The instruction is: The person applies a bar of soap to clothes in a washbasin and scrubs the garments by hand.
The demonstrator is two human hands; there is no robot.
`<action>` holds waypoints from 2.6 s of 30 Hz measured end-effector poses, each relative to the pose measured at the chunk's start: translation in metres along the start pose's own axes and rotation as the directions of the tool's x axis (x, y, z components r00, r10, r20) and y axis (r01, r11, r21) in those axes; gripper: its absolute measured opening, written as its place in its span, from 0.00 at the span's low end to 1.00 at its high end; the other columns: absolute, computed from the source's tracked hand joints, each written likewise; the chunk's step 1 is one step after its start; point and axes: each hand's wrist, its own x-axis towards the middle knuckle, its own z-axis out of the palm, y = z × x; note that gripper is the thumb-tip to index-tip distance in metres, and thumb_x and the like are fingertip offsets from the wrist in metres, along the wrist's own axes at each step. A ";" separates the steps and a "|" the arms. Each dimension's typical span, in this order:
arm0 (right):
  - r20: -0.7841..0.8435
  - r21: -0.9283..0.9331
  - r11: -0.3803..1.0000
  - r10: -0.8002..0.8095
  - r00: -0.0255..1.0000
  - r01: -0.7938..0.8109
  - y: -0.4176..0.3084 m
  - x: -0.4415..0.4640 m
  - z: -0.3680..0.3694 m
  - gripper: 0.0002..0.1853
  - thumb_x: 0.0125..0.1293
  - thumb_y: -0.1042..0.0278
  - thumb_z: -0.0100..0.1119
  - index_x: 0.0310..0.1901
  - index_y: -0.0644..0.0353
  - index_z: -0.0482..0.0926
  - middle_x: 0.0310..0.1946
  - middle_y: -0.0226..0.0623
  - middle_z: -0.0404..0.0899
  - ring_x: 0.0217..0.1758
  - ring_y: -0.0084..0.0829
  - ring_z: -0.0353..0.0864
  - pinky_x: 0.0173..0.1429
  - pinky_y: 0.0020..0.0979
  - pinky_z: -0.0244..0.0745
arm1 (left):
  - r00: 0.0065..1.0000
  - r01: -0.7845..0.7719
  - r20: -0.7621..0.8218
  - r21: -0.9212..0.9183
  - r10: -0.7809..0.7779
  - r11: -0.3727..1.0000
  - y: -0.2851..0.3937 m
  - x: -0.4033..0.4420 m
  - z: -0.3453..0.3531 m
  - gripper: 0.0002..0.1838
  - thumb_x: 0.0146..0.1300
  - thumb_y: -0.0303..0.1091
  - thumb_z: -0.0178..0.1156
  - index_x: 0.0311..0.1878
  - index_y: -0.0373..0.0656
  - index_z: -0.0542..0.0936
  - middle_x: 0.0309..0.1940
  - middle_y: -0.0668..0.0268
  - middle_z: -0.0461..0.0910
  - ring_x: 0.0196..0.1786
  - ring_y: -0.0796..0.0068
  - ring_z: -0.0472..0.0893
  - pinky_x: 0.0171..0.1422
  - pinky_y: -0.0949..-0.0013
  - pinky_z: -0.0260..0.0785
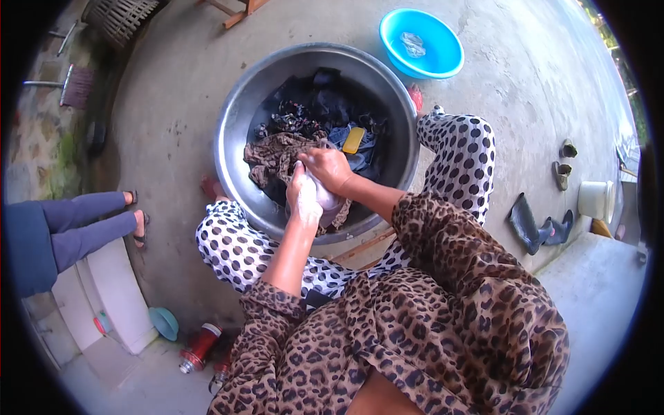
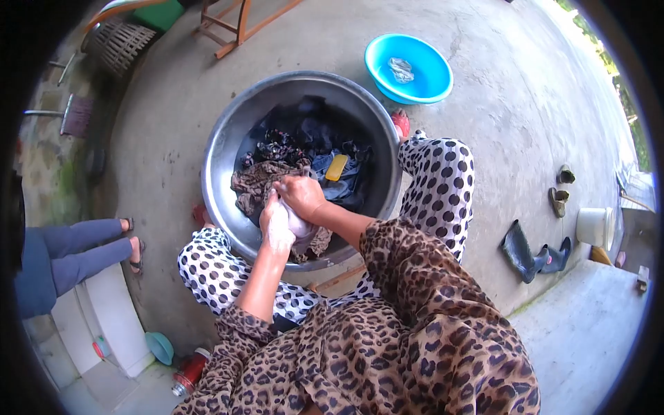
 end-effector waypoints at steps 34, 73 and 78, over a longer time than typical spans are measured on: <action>0.687 0.166 0.983 -0.054 0.724 -0.084 0.051 0.032 -0.009 0.54 0.41 0.44 0.81 0.66 0.63 0.66 0.59 0.48 0.75 0.65 0.41 0.72 0.69 0.36 0.65 | 0.907 -0.337 0.129 0.793 0.400 0.508 0.049 0.016 -0.007 0.14 0.61 0.33 0.67 0.46 0.35 0.82 0.32 0.71 0.82 0.29 0.85 0.76 0.32 0.77 0.66; 0.111 -0.038 0.983 0.183 0.977 -0.180 0.004 -0.001 0.008 0.28 0.72 0.45 0.47 0.27 0.62 0.84 0.25 0.54 0.81 0.33 0.53 0.83 0.39 0.50 0.76 | 0.998 0.056 0.020 0.058 -0.057 0.997 -0.004 0.023 -0.018 0.13 0.70 0.41 0.51 0.41 0.42 0.79 0.37 0.65 0.81 0.39 0.70 0.82 0.47 0.63 0.75; 0.164 -0.120 0.981 -0.133 0.978 0.153 -0.025 -0.034 0.015 0.19 0.69 0.55 0.51 0.27 0.57 0.82 0.25 0.48 0.82 0.29 0.47 0.85 0.33 0.45 0.78 | 0.966 0.205 0.163 -0.002 -0.202 0.979 0.001 0.041 -0.052 0.25 0.71 0.56 0.50 0.36 0.40 0.78 0.34 0.61 0.81 0.37 0.65 0.82 0.47 0.59 0.75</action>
